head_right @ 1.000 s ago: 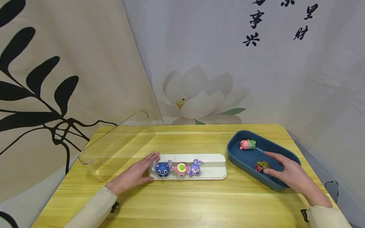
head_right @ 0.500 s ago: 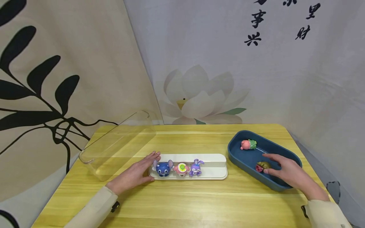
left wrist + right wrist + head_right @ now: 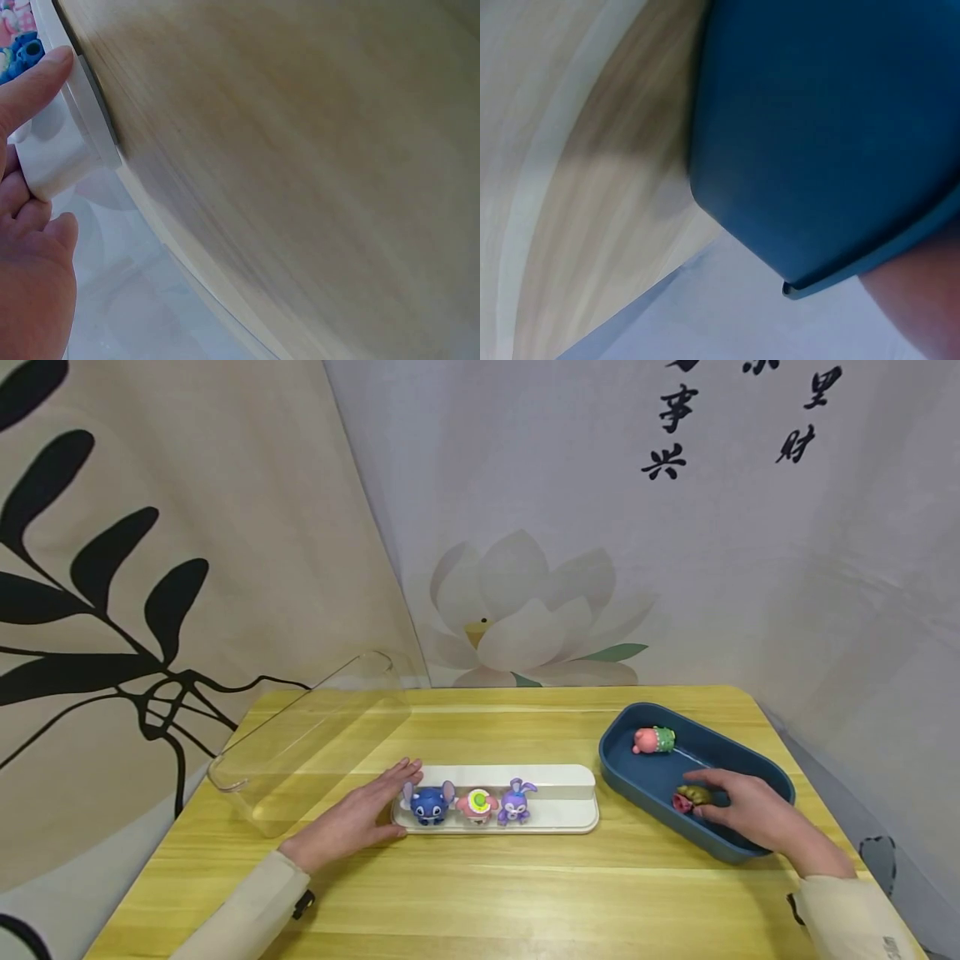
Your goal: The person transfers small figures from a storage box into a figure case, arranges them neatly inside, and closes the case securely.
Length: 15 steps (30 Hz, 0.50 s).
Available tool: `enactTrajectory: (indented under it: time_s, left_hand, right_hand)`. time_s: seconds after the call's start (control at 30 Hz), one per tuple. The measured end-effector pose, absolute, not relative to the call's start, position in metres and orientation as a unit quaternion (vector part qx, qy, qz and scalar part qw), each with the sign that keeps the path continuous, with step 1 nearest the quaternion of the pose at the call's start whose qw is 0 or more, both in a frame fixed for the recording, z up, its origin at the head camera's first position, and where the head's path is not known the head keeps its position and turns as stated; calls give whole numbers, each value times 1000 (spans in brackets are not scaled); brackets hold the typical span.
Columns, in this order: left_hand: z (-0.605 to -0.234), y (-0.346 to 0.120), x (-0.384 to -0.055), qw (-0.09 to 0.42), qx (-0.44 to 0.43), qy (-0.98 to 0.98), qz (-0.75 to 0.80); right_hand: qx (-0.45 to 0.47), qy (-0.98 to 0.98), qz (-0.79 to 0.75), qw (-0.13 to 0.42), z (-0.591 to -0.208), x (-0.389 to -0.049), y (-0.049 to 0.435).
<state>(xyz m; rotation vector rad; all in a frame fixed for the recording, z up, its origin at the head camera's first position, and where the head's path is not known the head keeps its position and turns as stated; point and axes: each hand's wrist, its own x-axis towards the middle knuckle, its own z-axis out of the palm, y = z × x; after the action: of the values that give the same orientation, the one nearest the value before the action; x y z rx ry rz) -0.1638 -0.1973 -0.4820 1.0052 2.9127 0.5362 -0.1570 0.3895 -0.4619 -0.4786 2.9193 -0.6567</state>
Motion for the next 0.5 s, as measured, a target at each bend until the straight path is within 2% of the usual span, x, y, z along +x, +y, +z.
enactTrajectory:
  time_s: [0.5]
  left_hand:
    - [-483, -198, -164, 4, 322, 931, 172]
  right_hand:
    - [-158, 967, -194, 57, -463, -162, 387]
